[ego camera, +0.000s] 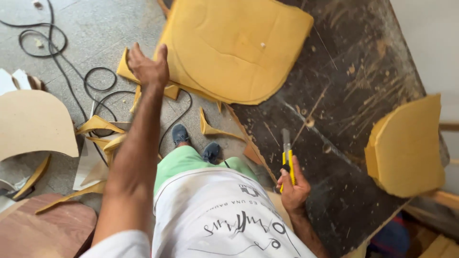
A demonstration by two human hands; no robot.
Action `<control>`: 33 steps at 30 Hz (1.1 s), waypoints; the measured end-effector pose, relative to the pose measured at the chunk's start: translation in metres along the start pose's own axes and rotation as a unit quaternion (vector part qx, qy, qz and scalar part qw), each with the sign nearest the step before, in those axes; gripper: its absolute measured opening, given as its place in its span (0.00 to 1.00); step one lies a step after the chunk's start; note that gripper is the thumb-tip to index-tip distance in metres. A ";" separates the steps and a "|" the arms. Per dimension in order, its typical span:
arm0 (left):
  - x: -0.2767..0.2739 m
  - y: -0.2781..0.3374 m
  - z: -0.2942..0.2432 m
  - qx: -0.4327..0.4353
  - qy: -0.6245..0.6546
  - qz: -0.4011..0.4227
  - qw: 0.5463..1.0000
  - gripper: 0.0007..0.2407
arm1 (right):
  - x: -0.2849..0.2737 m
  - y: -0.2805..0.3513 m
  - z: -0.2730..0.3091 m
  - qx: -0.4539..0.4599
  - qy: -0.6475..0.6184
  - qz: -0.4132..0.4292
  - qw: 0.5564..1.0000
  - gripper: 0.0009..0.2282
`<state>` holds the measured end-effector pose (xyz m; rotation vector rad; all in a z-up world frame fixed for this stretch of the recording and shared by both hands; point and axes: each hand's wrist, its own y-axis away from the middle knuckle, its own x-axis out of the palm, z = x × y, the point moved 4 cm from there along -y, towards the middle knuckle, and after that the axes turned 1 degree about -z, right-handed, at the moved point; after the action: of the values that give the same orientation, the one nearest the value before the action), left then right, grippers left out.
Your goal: Cutting and trimming foam pieces using a utility knife on a workbench
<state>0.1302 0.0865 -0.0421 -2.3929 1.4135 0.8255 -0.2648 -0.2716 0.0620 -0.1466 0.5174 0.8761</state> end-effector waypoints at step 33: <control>0.158 0.067 -0.011 -0.168 0.123 0.335 0.919 0.14 | 0.161 -0.099 0.128 -0.073 0.037 0.057 0.995 0.22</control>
<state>0.1346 -0.0664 -0.1198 -2.3015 2.4467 0.9998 -0.0565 -0.1812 0.0857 -0.2858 0.5339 1.0238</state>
